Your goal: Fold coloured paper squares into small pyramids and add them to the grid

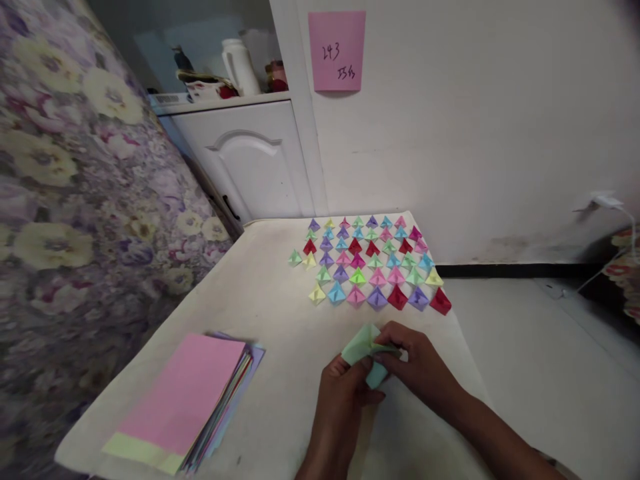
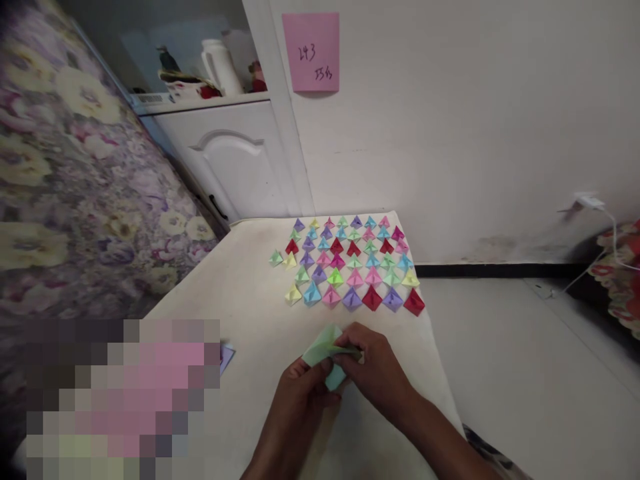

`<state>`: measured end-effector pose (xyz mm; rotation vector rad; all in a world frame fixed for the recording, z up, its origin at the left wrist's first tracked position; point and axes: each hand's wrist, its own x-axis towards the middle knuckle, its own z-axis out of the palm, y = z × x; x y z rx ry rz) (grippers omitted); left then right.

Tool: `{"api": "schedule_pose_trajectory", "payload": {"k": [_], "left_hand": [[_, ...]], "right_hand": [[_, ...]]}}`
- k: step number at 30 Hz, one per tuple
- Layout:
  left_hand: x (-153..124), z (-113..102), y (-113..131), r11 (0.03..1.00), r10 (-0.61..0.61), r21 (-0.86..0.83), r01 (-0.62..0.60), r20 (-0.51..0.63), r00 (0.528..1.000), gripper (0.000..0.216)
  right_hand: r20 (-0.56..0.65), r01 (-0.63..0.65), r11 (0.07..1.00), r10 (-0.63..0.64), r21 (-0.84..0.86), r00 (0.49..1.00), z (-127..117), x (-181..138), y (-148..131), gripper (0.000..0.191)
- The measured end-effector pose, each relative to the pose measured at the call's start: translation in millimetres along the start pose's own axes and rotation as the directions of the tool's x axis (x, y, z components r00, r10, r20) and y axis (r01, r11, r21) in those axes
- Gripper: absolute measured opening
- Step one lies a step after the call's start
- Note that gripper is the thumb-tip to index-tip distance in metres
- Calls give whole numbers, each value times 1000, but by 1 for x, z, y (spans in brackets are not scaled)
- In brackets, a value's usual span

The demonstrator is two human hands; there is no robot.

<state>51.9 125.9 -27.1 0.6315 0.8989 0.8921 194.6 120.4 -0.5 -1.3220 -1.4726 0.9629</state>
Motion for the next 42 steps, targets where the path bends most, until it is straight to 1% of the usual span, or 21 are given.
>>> {"api": "schedule_pose_trajectory", "payload": {"k": [5,8,13,16,20,25,29,32,37,40,42], "left_hand": [[-2,0,3,1000,-1,-29,2,18,1000,22],[-3,0,7,999,-13,-35,13,17,1000,23],[-5,-2,13,998,-37,-48,39,37,999,26],[-7,-2,16,996,-57,-65,60,43,997,29],[-9,-1,21,993,-92,-64,95,51,994,33],[-10,-1,26,995,-91,-39,93,44,995,29],[-10,-2,27,992,-109,-52,114,77,991,29],[-8,-4,26,988,-127,-82,132,69,990,31],[-6,-6,25,972,-158,-167,163,45,986,37],[-7,-3,26,978,-138,-153,144,50,989,46],[-9,-1,26,990,-100,-98,106,62,993,44]], "right_hand": [[37,75,996,-77,58,996,0,-3,-2,22],[47,106,993,-109,57,993,1,-3,-1,26],[60,125,990,-129,62,990,0,-3,3,26],[56,146,989,-148,30,987,-2,-3,4,26],[87,153,988,-155,32,984,-4,-3,4,27],[112,183,983,-182,10,977,-7,-3,3,28],[149,225,974,-219,-24,964,-10,-3,3,27],[178,240,970,-231,-33,957,-13,-3,4,27],[185,262,963,-246,-63,951,-13,-3,5,25],[182,275,958,-256,-88,949,-11,-4,6,25],[188,290,951,-268,-102,945,-10,-4,6,26]]}}
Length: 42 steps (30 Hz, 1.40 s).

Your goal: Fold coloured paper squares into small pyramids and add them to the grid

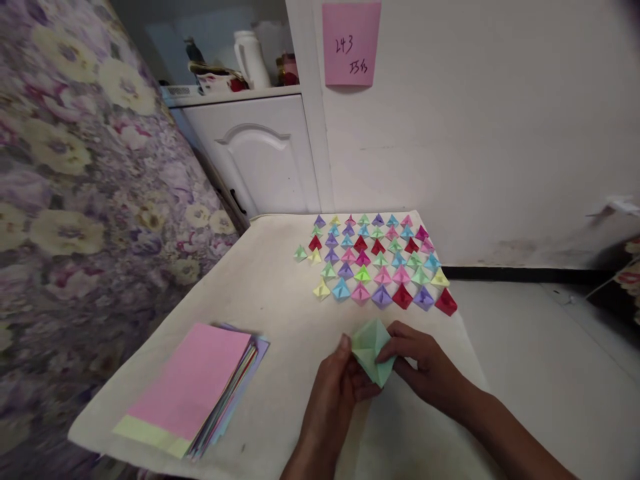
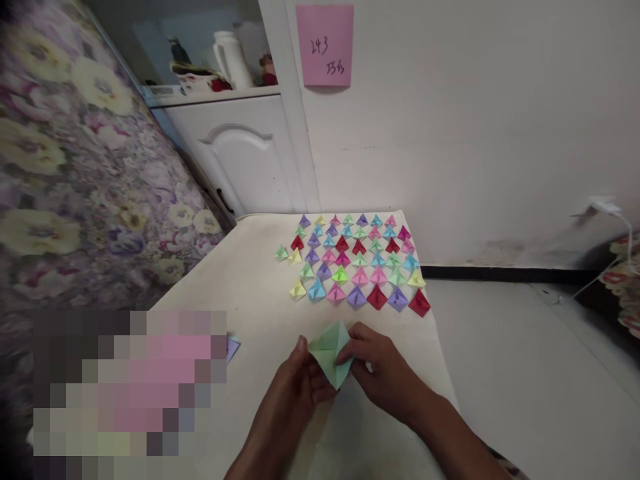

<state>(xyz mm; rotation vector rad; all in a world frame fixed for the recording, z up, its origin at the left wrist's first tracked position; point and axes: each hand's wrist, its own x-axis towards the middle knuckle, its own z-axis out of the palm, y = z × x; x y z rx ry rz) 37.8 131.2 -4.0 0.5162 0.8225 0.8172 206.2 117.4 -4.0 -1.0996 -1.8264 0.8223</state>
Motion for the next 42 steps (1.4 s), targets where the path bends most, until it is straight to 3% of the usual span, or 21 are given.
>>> {"api": "schedule_pose_trajectory", "payload": {"k": [7,12,16,18,20,27,33,42], "left_hand": [[5,-3,-7,974,92,216,-74,-78,993,36],[8,-6,-8,971,163,193,-140,-105,981,36],[7,-4,-8,966,190,194,-169,-100,977,32],[6,-1,-8,961,202,216,-174,-116,972,31],[6,0,-8,954,219,234,-187,-120,968,32],[7,0,-9,967,199,189,-172,-132,971,32],[8,-1,-12,985,158,92,-148,-124,980,28],[5,1,0,912,243,364,-189,-109,964,26]], "right_hand": [[43,2,993,4,-121,999,3,-3,-4,32],[33,-43,995,40,95,999,1,-1,-16,21],[-73,-267,928,295,258,953,11,2,-11,8],[-145,-370,860,441,353,886,19,3,-3,15],[-144,-372,807,481,459,865,25,3,4,21],[-107,-419,800,506,430,856,19,4,3,12],[-148,-355,838,447,415,882,16,4,6,9],[-169,-385,827,484,409,859,20,5,7,9]]}}
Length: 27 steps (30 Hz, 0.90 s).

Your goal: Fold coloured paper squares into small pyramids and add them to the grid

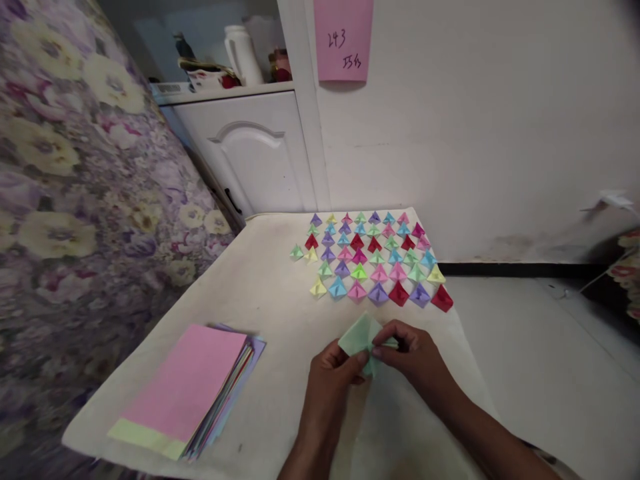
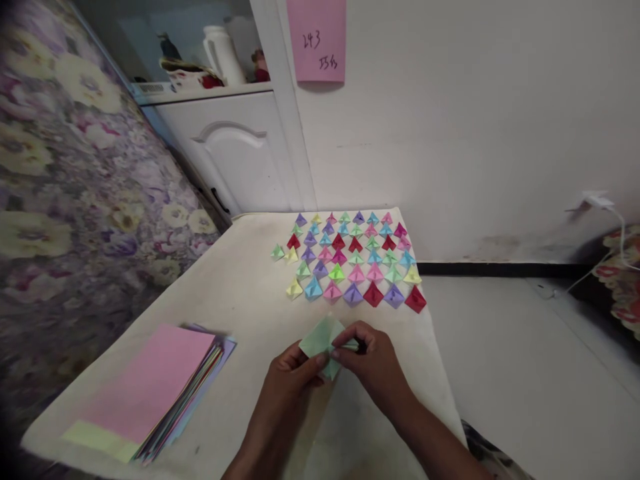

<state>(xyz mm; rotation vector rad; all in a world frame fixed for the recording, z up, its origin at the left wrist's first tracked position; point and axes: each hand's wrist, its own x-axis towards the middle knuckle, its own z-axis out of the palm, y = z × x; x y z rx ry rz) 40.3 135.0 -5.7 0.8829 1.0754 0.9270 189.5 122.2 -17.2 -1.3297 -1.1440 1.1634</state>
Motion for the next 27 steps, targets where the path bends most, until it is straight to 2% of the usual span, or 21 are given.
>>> {"api": "schedule_pose_trajectory", "payload": {"k": [8,13,18,23,27], "left_hand": [[5,-2,-14,985,-37,-170,33,-18,999,23],[8,-5,-16,981,-53,-190,49,-21,998,25],[5,1,-16,976,-63,-209,62,4,998,26],[6,2,-20,980,-79,-181,80,13,997,32],[5,-1,-17,996,-59,-68,63,58,997,32]], "right_hand": [[48,-37,993,32,109,998,4,-1,3,20],[43,-45,996,42,81,998,-1,-1,-4,11],[29,-62,996,60,61,998,0,-1,-1,8],[-46,6,999,-7,-35,999,3,1,3,4],[-101,5,997,-13,-82,995,5,0,2,3]]}}
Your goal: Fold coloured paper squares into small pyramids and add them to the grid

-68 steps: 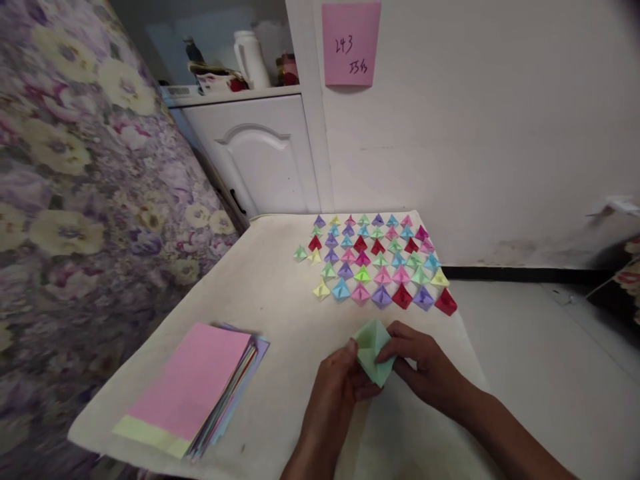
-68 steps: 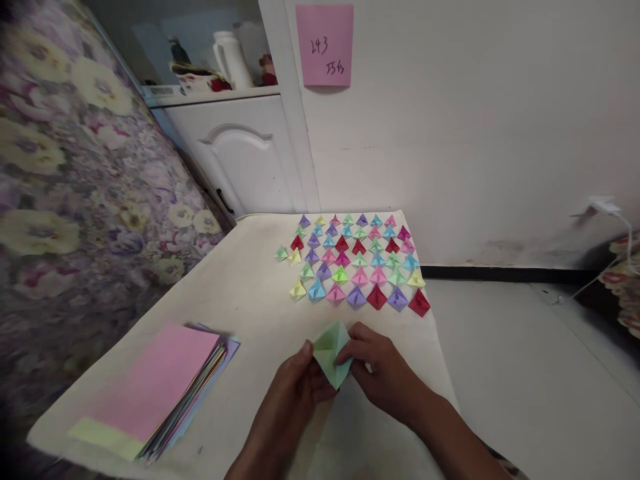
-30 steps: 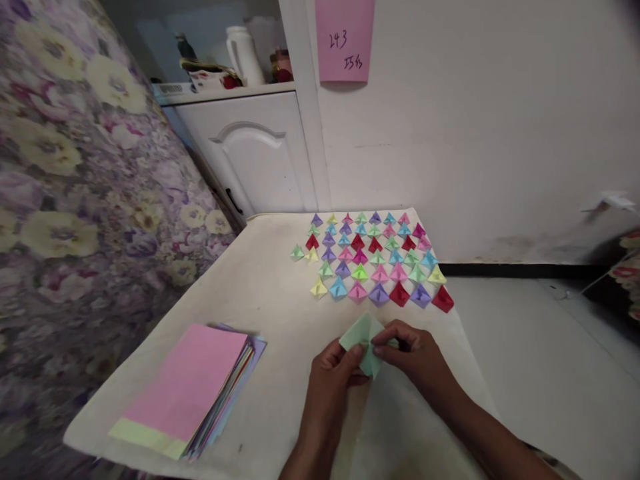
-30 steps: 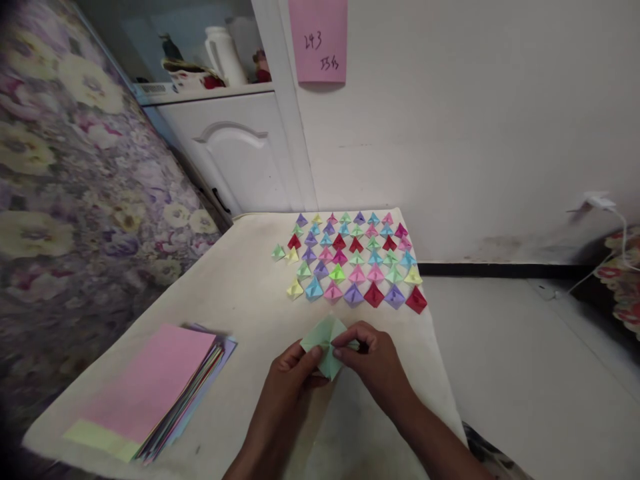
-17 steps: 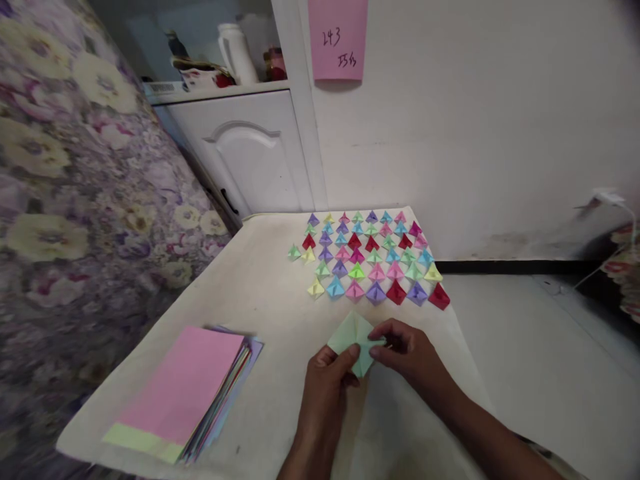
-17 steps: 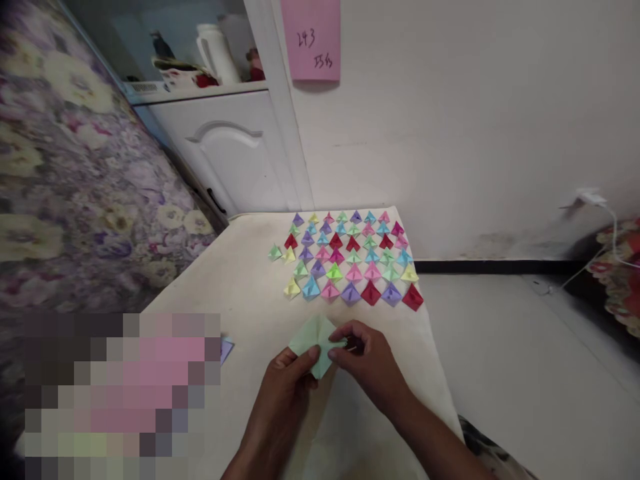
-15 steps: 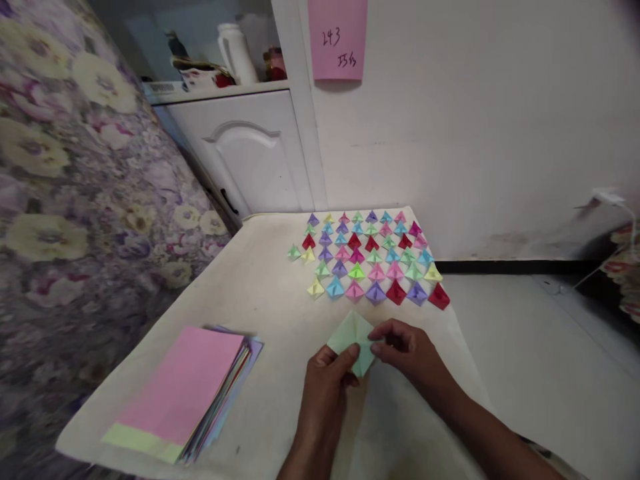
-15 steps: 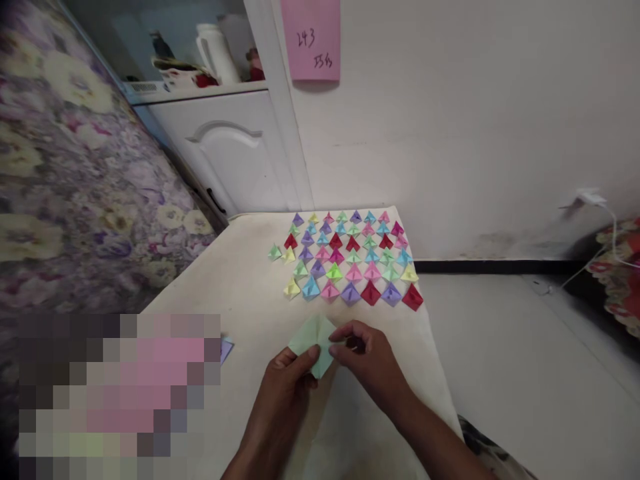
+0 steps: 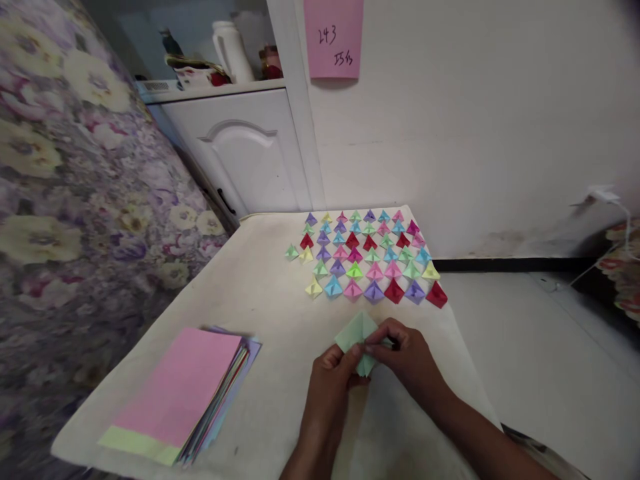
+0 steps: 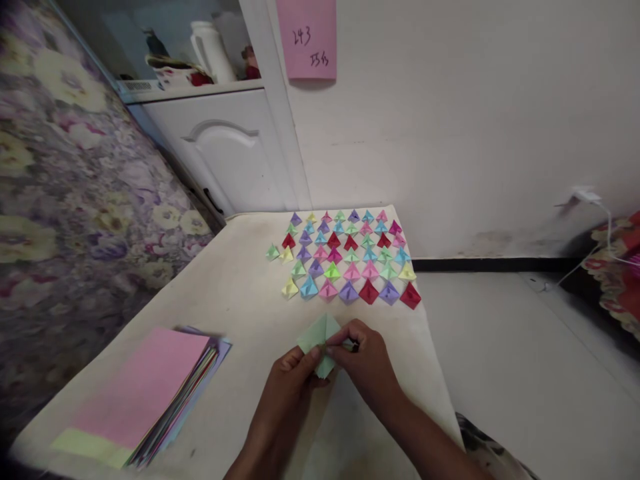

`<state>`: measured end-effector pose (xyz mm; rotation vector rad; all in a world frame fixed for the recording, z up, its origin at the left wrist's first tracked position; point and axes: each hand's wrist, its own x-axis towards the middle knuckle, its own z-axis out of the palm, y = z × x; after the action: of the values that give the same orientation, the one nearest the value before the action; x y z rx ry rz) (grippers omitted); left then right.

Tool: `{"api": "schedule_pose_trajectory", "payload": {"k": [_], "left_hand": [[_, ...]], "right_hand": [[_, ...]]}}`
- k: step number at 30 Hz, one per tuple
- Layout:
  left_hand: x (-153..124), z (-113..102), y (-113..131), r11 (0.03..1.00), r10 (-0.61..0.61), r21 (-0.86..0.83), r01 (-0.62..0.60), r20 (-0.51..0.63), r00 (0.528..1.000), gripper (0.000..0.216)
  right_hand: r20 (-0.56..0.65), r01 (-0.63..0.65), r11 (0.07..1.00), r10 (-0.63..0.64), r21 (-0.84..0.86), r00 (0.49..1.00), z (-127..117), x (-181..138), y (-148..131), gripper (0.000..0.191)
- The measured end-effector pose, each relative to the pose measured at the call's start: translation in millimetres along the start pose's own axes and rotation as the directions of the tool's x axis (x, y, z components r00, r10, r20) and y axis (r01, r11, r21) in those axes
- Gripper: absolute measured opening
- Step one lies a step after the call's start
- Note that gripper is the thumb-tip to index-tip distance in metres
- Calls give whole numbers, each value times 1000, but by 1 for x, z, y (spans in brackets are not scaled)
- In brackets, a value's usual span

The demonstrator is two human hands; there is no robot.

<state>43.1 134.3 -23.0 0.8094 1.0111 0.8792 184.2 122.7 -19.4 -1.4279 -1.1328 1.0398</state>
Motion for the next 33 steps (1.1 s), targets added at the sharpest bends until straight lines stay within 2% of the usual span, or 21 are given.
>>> {"api": "schedule_pose_trajectory", "payload": {"k": [3,5,8,11,13,15,18,24,33], "left_hand": [[-3,1,5,995,-16,97,15,10,1000,33],[-4,2,7,994,-25,102,23,13,1000,32],[-3,2,5,998,-34,47,35,-6,999,28],[-2,0,3,999,-49,-13,49,-18,999,27],[-1,-1,3,998,-60,-34,60,-23,998,27],[-1,-1,4,997,-65,-44,63,-36,997,27],[-2,0,5,997,-61,-49,59,-41,997,26],[-2,1,5,998,-54,-28,52,-44,998,29],[-4,2,5,999,-38,-23,38,-12,999,28]], "right_hand": [[-35,-15,999,14,-38,999,2,-1,-1,4],[-39,-11,999,9,-45,999,3,-1,-1,7],[-20,-9,997,10,72,1000,1,2,-1,15],[25,-67,978,63,200,998,-9,5,-2,28],[65,-67,979,56,192,996,-18,7,-4,22],[56,-38,987,29,155,998,-27,9,-6,15],[79,-21,993,12,116,997,-33,9,-7,14],[163,-101,984,77,145,984,-25,7,-6,12],[86,-75,995,69,61,994,-15,6,0,8]]}}
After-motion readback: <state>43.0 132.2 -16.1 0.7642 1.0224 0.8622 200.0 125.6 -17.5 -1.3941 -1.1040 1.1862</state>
